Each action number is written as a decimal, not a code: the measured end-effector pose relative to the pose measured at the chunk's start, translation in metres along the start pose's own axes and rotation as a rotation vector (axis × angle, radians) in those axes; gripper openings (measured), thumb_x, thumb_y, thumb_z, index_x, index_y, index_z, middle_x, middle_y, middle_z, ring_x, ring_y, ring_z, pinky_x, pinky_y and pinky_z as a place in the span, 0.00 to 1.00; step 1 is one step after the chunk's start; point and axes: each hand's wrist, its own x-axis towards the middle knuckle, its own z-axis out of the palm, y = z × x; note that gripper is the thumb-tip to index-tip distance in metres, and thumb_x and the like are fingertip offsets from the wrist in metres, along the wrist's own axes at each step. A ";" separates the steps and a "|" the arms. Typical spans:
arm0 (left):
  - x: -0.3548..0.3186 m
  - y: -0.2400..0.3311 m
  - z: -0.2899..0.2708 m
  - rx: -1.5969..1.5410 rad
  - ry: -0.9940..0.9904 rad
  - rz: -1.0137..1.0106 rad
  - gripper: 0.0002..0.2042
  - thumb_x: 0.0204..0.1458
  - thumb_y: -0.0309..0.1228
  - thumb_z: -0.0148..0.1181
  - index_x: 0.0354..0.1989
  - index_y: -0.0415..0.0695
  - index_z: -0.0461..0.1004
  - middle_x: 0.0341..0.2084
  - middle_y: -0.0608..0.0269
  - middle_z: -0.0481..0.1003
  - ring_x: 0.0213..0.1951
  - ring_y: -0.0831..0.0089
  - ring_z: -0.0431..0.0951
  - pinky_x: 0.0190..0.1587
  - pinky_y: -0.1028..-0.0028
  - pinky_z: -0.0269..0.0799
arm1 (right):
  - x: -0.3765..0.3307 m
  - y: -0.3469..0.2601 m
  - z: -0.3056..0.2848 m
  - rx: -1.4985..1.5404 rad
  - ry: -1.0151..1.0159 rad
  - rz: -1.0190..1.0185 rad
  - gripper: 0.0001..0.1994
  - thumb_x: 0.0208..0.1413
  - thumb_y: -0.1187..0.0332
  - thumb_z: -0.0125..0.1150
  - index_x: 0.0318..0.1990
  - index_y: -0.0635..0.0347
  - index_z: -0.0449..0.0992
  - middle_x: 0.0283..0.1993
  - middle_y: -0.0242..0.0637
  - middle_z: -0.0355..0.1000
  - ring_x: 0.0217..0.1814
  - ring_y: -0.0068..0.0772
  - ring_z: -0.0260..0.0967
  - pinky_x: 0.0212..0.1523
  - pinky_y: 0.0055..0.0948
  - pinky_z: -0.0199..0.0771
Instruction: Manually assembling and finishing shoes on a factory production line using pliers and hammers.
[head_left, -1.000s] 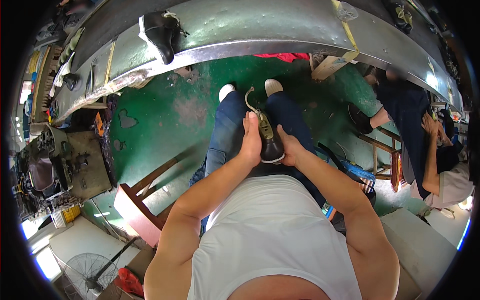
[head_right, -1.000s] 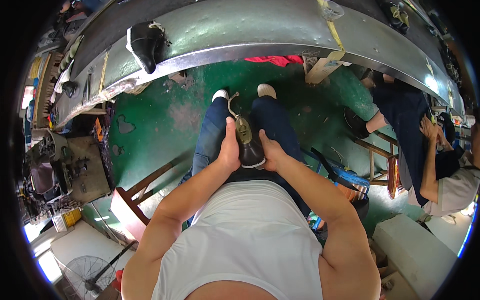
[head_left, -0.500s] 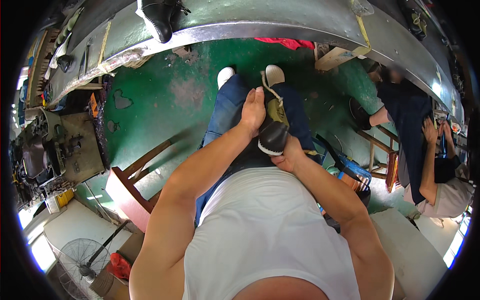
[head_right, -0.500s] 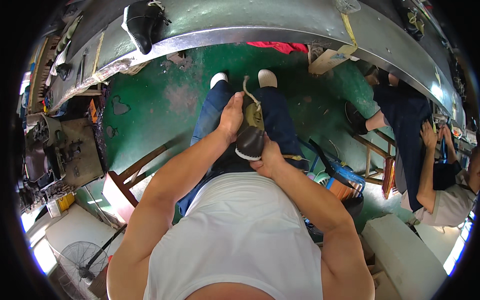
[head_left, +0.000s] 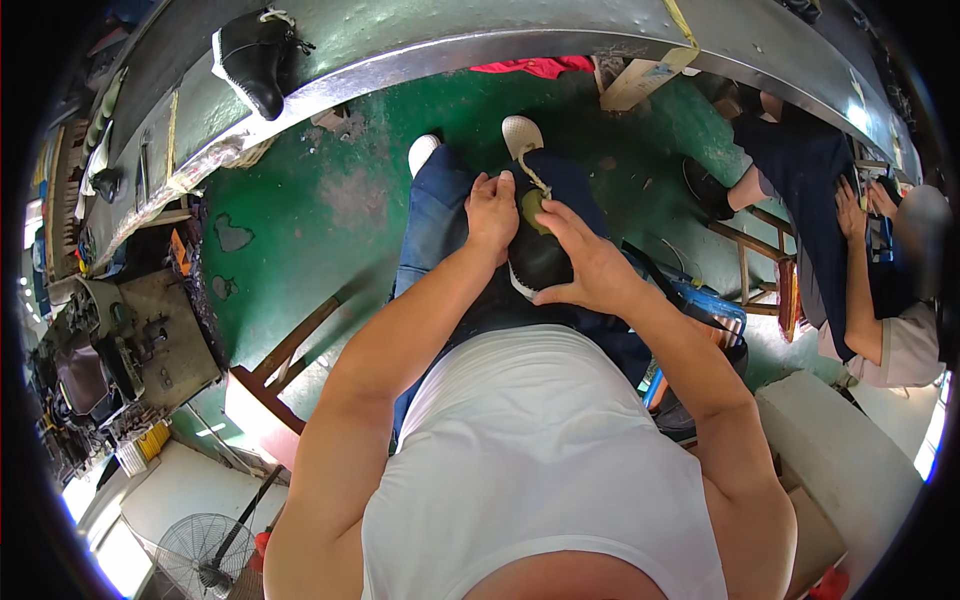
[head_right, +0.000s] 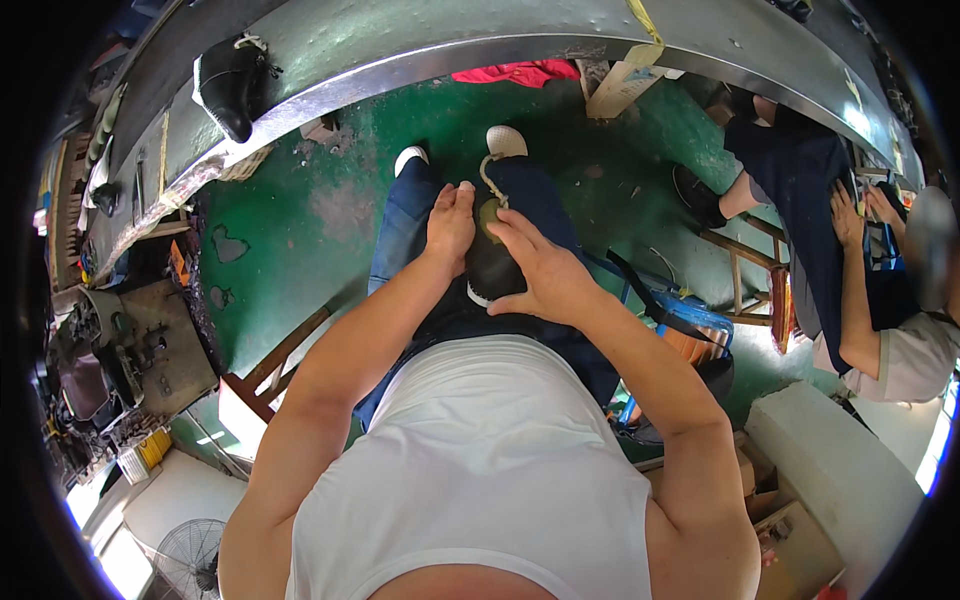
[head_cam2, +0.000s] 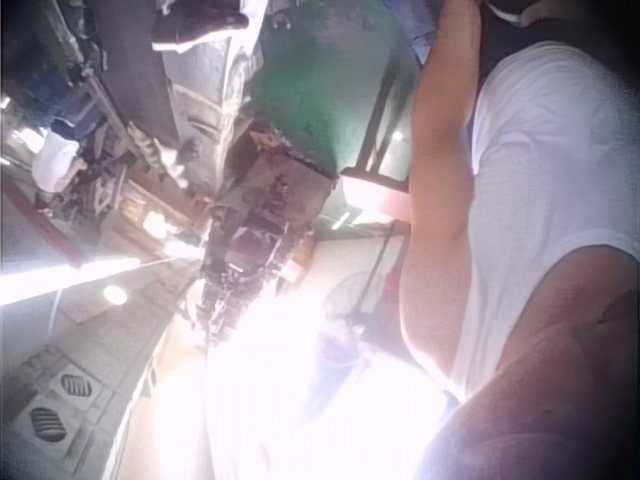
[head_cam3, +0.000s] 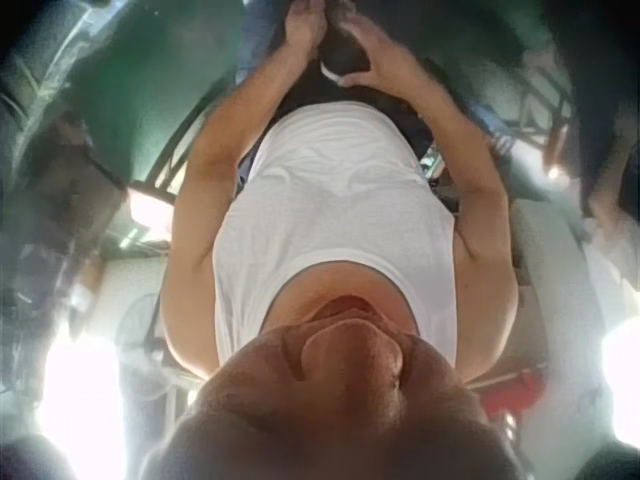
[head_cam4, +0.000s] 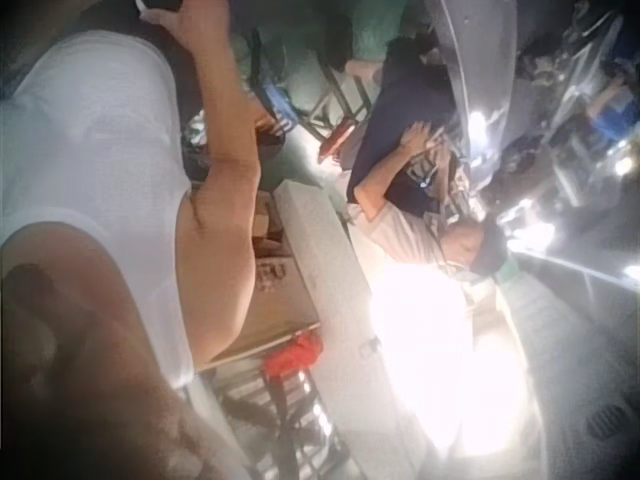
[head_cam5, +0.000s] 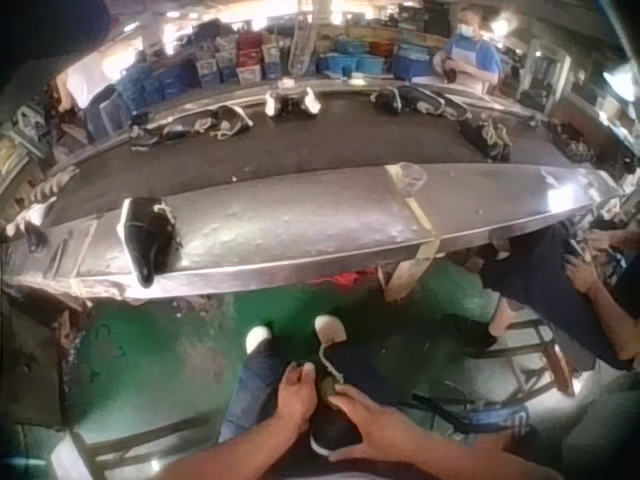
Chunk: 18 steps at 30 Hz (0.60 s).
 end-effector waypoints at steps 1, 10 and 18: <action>0.001 -0.001 0.003 -0.008 -0.029 -0.013 0.24 0.64 0.45 0.47 0.50 0.34 0.76 0.67 0.46 0.59 0.69 0.53 0.55 0.67 0.62 0.54 | -0.003 -0.002 -0.001 -0.011 0.012 0.001 0.46 0.42 0.60 0.76 0.66 0.63 0.55 0.71 0.53 0.52 0.65 0.55 0.63 0.57 0.40 0.73; 0.018 0.013 0.004 -0.173 -0.073 -0.135 0.27 0.64 0.47 0.46 0.61 0.35 0.68 0.67 0.49 0.60 0.65 0.58 0.63 0.66 0.66 0.57 | 0.018 -0.002 0.031 -0.082 0.370 0.044 0.43 0.38 0.62 0.76 0.60 0.63 0.57 0.65 0.52 0.60 0.56 0.55 0.70 0.50 0.43 0.76; 0.009 0.051 -0.078 0.080 -0.685 0.094 0.48 0.55 0.67 0.50 0.74 0.44 0.45 0.73 0.55 0.49 0.72 0.60 0.50 0.71 0.62 0.45 | 0.074 0.012 -0.047 0.106 0.261 0.107 0.30 0.39 0.65 0.73 0.52 0.58 0.68 0.44 0.45 0.74 0.46 0.42 0.74 0.49 0.36 0.73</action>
